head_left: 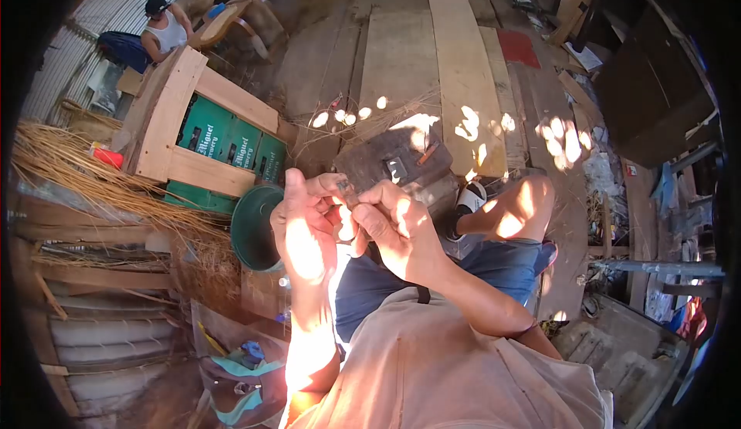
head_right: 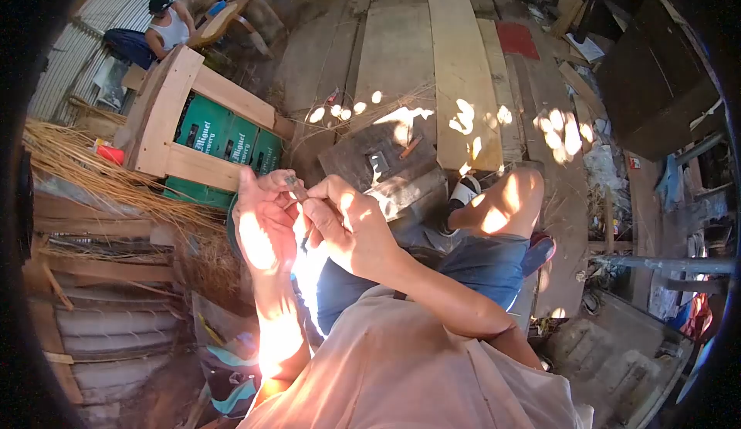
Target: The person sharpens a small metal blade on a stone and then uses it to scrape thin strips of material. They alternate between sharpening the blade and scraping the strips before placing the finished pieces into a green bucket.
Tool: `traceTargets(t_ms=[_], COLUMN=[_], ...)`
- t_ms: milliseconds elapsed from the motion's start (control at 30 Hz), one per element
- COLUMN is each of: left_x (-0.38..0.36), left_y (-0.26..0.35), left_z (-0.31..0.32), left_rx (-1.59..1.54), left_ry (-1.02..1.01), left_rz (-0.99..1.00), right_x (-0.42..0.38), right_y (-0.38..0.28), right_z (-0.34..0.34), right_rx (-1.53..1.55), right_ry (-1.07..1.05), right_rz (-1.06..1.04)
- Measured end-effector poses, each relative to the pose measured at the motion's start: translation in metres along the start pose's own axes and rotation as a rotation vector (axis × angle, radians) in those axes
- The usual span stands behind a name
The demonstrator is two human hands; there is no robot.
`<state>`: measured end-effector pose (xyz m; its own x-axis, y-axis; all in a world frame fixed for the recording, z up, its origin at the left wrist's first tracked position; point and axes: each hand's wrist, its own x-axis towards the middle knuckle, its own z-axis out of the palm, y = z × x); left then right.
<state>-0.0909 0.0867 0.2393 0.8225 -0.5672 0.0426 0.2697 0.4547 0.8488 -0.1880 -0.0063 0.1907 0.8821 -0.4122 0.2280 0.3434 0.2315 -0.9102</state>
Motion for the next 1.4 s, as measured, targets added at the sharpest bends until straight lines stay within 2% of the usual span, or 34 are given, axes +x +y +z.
traceTargets(t_ms=[67,167,233,333,367,400,467,533,633,733,800,867,900,933,967,1033,1133,1200,1300,1400], left_x=[-0.001,0.000,0.006,0.003,0.003,0.004,0.005,0.004,0.004,0.012,0.015,0.015,0.014,0.013,0.012,0.011,0.018,0.021,0.019,0.018], left_y=[-0.002,-0.009,-0.017,-0.020,-0.022,-0.022,-0.024,-0.023,-0.018,-0.026,-0.025,-0.021,-0.020,-0.018,-0.016,-0.018,-0.028,-0.033,-0.033,-0.036], left_z=[-0.007,-0.011,-0.019,-0.018,-0.021,-0.024,-0.025,-0.021,-0.028,-0.041,-0.042,-0.036,-0.034,-0.031,-0.029,-0.026,-0.027,-0.032,-0.029,-0.028], left_rx=[-0.019,0.002,0.266,0.339,0.256,0.261,0.018,0.005,-0.070,-0.150,-0.192,-0.070,0.096,0.095,0.163,0.229,0.054,0.191,0.267,0.336], left_ry=[-0.070,0.001,0.197,0.157,0.081,0.082,0.037,-0.018,-0.150,-0.197,-0.251,-0.162,-0.113,-0.111,-0.091,-0.071,0.012,0.128,0.135,0.139], left_rz=[-0.009,0.035,0.207,0.311,0.331,0.328,0.314,0.239,0.028,0.026,0.013,0.091,0.195,0.194,0.210,0.226,0.278,0.308,0.343,0.393], right_x=[0.001,0.003,0.004,0.008,0.009,0.011,0.014,0.017,0.022,0.023,0.024,0.024,0.024,0.024,0.024,0.024,0.021,0.019,0.017,0.019], right_y=[-0.001,-0.003,-0.007,-0.002,0.000,0.000,-0.002,-0.001,0.005,0.014,0.016,0.017,0.018,0.018,0.014,0.012,0.003,-0.002,-0.004,-0.001], right_z=[0.001,0.006,0.007,0.005,0.005,0.007,0.011,0.008,0.002,-0.001,0.002,0.004,0.005,0.005,0.003,0.004,0.002,0.006,0.013,0.014], right_rx=[0.009,0.120,0.167,0.324,0.313,0.318,0.296,0.266,0.683,0.835,0.743,0.653,0.428,0.201,0.153,0.217,0.259,0.239,0.360,0.303], right_ry=[0.007,0.032,0.065,0.028,0.044,0.046,0.163,0.178,0.024,-0.047,-0.016,0.012,0.061,0.107,0.118,0.117,0.076,0.037,0.032,0.031], right_rz=[0.003,0.024,-0.006,-0.058,-0.057,-0.054,-0.082,-0.045,0.179,0.264,0.230,0.196,0.117,0.038,0.039,0.032,0.064,0.108,0.163,0.148])
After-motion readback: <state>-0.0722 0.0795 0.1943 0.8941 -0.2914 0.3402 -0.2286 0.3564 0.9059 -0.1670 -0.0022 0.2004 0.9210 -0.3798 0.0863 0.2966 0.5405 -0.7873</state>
